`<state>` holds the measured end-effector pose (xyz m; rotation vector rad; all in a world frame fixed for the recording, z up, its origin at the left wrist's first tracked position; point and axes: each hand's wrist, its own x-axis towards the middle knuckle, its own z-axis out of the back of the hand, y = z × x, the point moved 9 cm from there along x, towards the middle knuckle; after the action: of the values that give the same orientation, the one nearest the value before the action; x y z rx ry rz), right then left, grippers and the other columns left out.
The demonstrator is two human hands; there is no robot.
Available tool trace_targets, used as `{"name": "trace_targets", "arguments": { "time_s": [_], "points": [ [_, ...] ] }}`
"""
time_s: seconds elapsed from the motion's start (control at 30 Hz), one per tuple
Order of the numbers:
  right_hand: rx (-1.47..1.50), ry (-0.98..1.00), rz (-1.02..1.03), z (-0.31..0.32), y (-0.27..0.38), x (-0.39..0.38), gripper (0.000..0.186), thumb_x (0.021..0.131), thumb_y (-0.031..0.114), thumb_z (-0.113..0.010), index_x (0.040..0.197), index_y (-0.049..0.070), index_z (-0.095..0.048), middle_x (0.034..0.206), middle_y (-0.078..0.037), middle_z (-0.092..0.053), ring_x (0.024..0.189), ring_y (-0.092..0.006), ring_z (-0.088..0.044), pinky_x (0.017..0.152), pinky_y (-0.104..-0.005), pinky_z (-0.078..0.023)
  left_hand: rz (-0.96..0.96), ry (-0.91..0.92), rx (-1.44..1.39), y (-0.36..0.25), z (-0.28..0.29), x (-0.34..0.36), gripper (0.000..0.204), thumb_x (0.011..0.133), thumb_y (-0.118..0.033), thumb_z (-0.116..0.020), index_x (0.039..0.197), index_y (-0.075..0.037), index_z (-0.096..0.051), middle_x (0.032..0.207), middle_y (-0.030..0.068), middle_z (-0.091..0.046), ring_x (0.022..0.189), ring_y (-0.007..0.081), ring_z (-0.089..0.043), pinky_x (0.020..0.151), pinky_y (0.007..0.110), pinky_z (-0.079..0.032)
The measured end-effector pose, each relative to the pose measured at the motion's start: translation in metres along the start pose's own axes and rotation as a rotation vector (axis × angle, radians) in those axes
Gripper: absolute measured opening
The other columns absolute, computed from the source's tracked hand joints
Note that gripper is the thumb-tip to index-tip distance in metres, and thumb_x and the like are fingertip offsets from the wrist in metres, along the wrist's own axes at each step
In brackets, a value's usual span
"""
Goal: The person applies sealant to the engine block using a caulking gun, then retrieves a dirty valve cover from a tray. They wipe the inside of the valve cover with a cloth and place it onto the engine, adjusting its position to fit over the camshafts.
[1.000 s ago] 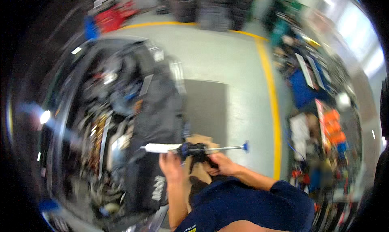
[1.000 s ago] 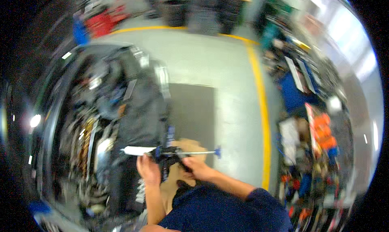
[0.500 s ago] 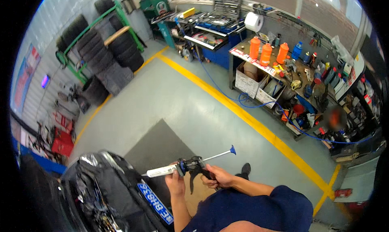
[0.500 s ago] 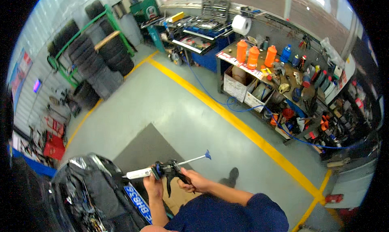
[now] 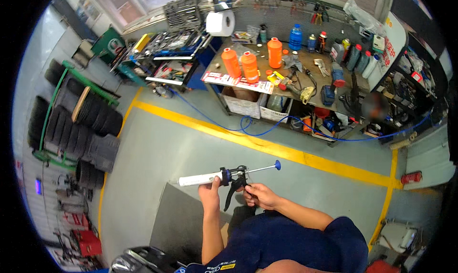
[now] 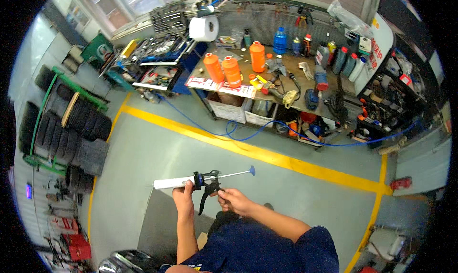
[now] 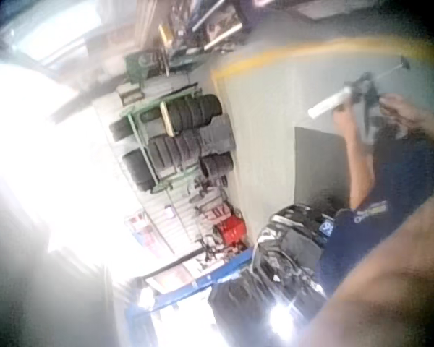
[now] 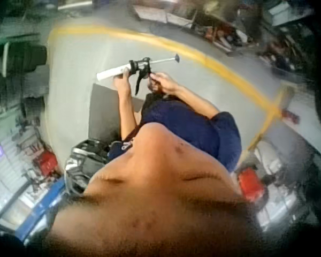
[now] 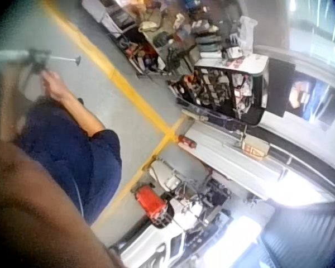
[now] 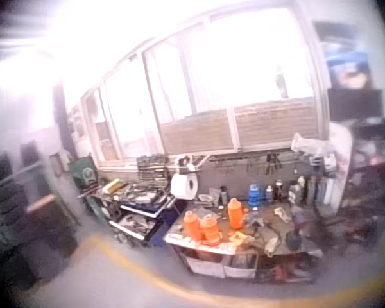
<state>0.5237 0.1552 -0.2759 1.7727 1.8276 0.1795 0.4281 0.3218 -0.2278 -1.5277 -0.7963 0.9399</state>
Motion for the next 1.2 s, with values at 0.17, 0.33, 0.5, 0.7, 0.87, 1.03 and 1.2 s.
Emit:
{"name": "trace_targets", "arguments": {
  "time_s": [0.17,0.33,0.5,0.7,0.87,1.03,1.2],
  "points": [
    [0.201,-0.229,0.271,0.058,0.063,0.060,0.031,0.117,0.040,-0.049,0.095,0.018,-0.045,0.071,0.005,-0.034,0.056,-0.0067,-0.027,0.048,-0.0248,-0.021,-0.005,0.430,0.159,0.010,-0.100,0.112,0.031,0.108,-0.019,-0.067,0.123,0.008,-0.070,0.109,0.0120,-0.077,0.097,0.0202,-0.074,0.090,0.036,-0.059],
    [0.386,-0.382,0.536,0.108,0.145,0.079,0.033,0.113,0.052,-0.052,0.096,0.023,-0.048,0.068,0.007,-0.033,0.053,-0.0075,-0.026,0.047,-0.0258,-0.019,-0.034,0.882,0.086,-0.011,-0.203,0.195,0.033,0.111,-0.018,-0.060,0.133,0.006,-0.066,0.132,0.0141,-0.074,0.114,0.0232,-0.073,0.099,0.036,-0.056],
    [0.512,-0.514,0.754,0.185,0.273,0.091,0.039,0.108,0.057,-0.061,0.104,0.018,-0.063,0.070,0.008,-0.036,0.055,-0.0067,-0.028,0.048,-0.0253,-0.021,0.089,0.822,0.156,0.042,-0.209,0.305,0.036,0.112,-0.022,-0.057,0.136,0.004,-0.065,0.126,0.0158,-0.076,0.106,0.0229,-0.074,0.093,0.036,-0.059],
    [0.689,-0.671,0.892,0.327,0.476,0.141,0.042,0.113,0.051,-0.052,0.110,0.012,-0.067,0.066,0.008,-0.028,0.052,-0.0062,-0.023,0.044,-0.0258,-0.018,0.360,0.303,0.229,0.180,-0.095,0.412,0.036,0.110,-0.027,-0.060,0.128,0.003,-0.069,0.116,0.0149,-0.078,0.096,0.0208,-0.074,0.082,0.034,-0.060],
    [0.852,-0.674,0.879,0.514,0.578,0.183,0.050,0.115,0.047,-0.049,0.116,0.002,-0.069,0.063,0.006,-0.027,0.050,-0.0078,-0.024,0.044,-0.0247,-0.019,0.649,-0.156,0.223,0.293,0.045,0.358,0.027,0.108,-0.020,-0.060,0.116,0.004,-0.067,0.096,0.0148,-0.076,0.072,0.0210,-0.071,0.060,0.036,-0.057],
    [0.865,-0.697,0.716,0.586,0.596,0.226,0.051,0.117,0.046,-0.045,0.123,0.001,-0.068,0.063,0.005,-0.026,0.049,-0.0081,-0.024,0.044,-0.0256,-0.019,0.775,-0.198,0.456,0.306,0.108,0.252,0.024,0.105,-0.016,-0.059,0.116,0.004,-0.067,0.090,0.0156,-0.075,0.066,0.0222,-0.069,0.055,0.037,-0.055],
    [0.728,-0.807,0.536,0.608,0.599,0.246,0.053,0.118,0.047,-0.041,0.133,0.002,-0.065,0.060,0.003,-0.028,0.048,-0.0086,-0.023,0.044,-0.0250,-0.020,1.010,-0.431,0.231,0.325,0.090,0.215,0.027,0.105,-0.016,-0.059,0.120,0.005,-0.068,0.090,0.0155,-0.076,0.069,0.0248,-0.071,0.056,0.041,-0.056]
  ]
}}
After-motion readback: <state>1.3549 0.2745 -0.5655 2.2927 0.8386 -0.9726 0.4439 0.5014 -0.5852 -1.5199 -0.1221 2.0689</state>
